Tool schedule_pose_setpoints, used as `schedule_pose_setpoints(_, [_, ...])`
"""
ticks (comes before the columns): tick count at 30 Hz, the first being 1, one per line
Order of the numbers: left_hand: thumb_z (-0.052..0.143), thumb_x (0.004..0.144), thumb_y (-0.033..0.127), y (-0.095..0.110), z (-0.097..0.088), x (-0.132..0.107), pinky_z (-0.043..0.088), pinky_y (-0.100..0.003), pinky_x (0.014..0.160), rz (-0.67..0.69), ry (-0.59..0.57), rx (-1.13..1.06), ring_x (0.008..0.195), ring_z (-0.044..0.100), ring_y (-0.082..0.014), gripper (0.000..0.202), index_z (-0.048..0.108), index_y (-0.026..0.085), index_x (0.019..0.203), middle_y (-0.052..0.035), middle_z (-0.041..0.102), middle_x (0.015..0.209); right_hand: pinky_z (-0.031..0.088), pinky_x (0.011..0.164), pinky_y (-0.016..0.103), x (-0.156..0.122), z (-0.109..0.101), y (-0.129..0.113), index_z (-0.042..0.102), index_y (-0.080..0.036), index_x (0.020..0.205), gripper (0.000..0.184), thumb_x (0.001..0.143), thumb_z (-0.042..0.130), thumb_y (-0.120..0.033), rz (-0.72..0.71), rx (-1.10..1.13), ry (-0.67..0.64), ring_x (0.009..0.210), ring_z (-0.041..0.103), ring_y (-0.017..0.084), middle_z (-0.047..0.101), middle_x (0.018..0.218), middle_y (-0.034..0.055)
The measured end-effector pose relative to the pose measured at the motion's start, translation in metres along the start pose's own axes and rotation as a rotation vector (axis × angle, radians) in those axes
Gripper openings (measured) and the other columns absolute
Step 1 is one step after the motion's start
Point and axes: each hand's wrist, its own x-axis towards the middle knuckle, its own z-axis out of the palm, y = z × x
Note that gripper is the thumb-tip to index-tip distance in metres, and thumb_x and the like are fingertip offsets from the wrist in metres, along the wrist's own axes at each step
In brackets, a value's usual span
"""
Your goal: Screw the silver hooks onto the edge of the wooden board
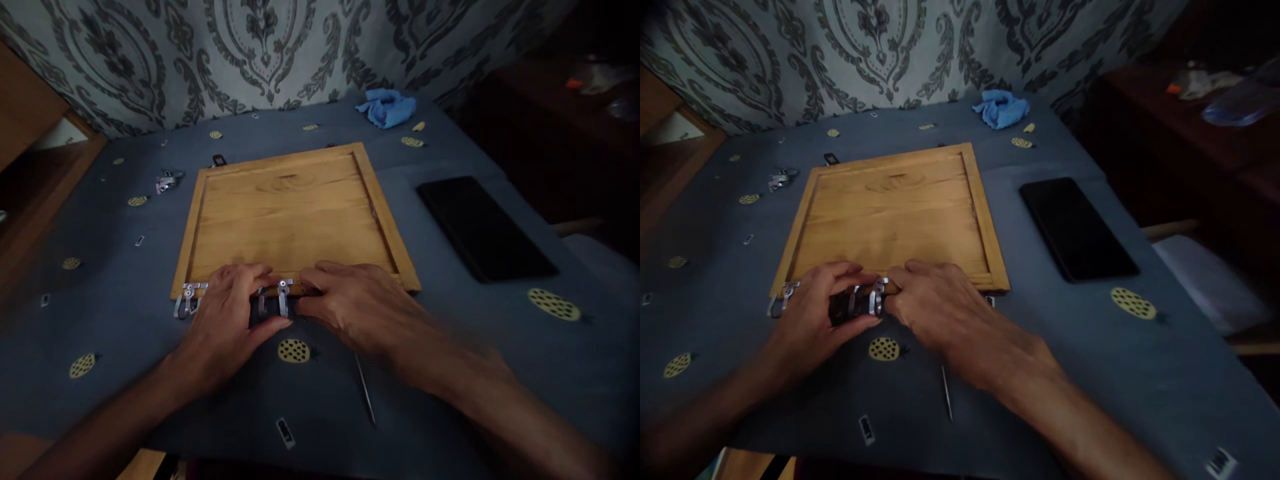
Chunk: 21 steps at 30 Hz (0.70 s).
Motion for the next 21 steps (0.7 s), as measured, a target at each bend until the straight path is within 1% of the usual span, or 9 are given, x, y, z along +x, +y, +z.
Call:
schedule_pose_setpoints(2, [0.080,0.078,0.028,0.000,0.000,0.001,0.050,-0.049,0.096,-0.007,-0.001,0.012,0.111,0.065,-0.0284,0.054,0.044,0.025,0.118,-0.0047,0.071,0.114,0.034,0.057,0.030,0.000,0.002,0.001,0.069,-0.026,0.090,0.013,0.092,0.060,-0.016,-0.012,-0.013,0.025,0.080,0.059,0.015,0.067,0.091,-0.0001])
schedule_pose_setpoints(4, [0.081,0.077,0.028,0.001,0.000,0.002,0.051,-0.049,0.095,-0.023,-0.011,0.014,0.111,0.065,-0.0284,0.055,0.045,0.025,0.118,-0.0047,0.071,0.114,0.037,0.060,0.030,-0.001,0.005,0.002,0.069,-0.026,0.094,0.012,0.092,0.061,-0.018,-0.017,0.012,0.022,0.084,0.059,0.015,0.069,0.097,-0.0002])
schedule_pose_setpoints(7, [0.083,0.076,0.029,0.001,0.000,0.001,0.051,-0.048,0.094,-0.038,-0.015,0.008,0.110,0.066,-0.0286,0.056,0.046,0.025,0.117,-0.0048,0.071,0.114,0.043,0.069,0.028,-0.005,0.010,0.005,0.068,-0.029,0.103,0.020,0.089,0.064,-0.016,0.002,0.050,-0.028,0.090,0.059,0.015,0.068,0.107,-0.0019])
schedule_pose_setpoints(9, [0.083,0.075,0.031,0.000,0.000,0.001,0.051,-0.049,0.094,-0.045,-0.011,0.014,0.110,0.065,-0.0292,0.056,0.046,0.025,0.116,-0.0051,0.071,0.115,0.043,0.069,0.027,-0.007,0.012,0.006,0.068,-0.030,0.104,0.024,0.086,0.066,-0.015,0.028,0.047,-0.044,0.090,0.059,0.014,0.068,0.106,-0.0021])
schedule_pose_setpoints(12, [0.084,0.074,0.035,-0.001,0.000,0.001,0.050,-0.051,0.095,-0.041,-0.011,0.017,0.111,0.065,-0.0303,0.059,0.046,0.025,0.118,-0.0051,0.071,0.114,0.043,0.066,0.027,-0.007,0.012,0.004,0.069,-0.029,0.096,0.016,0.084,0.070,-0.018,0.030,0.032,-0.014,0.085,0.060,0.014,0.068,0.099,-0.0014])
schedule_pose_setpoints(15, [0.083,0.075,0.036,-0.001,0.001,0.001,0.050,-0.051,0.095,-0.036,-0.011,0.008,0.110,0.066,-0.0304,0.058,0.045,0.025,0.118,-0.0049,0.072,0.112,0.040,0.060,0.028,-0.001,0.007,0.000,0.070,-0.027,0.087,0.007,0.085,0.071,-0.021,0.007,0.003,-0.013,0.082,0.061,0.015,0.069,0.094,-0.0009])
schedule_pose_setpoints(18, [0.082,0.077,0.036,0.000,0.001,0.002,0.050,-0.051,0.095,-0.030,-0.011,0.002,0.109,0.066,-0.0295,0.055,0.045,0.025,0.117,-0.0054,0.072,0.112,0.037,0.054,0.030,0.005,0.003,-0.002,0.071,-0.025,0.079,0.009,0.085,0.069,-0.018,-0.020,-0.037,-0.010,0.077,0.062,0.017,0.072,0.092,0.0004])
schedule_pose_setpoints(21, [0.080,0.079,0.036,0.000,0.002,0.002,0.050,-0.051,0.095,-0.036,-0.011,0.009,0.108,0.067,-0.0295,0.051,0.047,0.024,0.116,-0.0070,0.071,0.113,0.037,0.053,0.032,0.007,0.003,-0.003,0.070,-0.023,0.074,0.014,0.084,0.068,-0.013,-0.055,-0.059,0.037,0.074,0.062,0.018,0.074,0.091,0.0008])
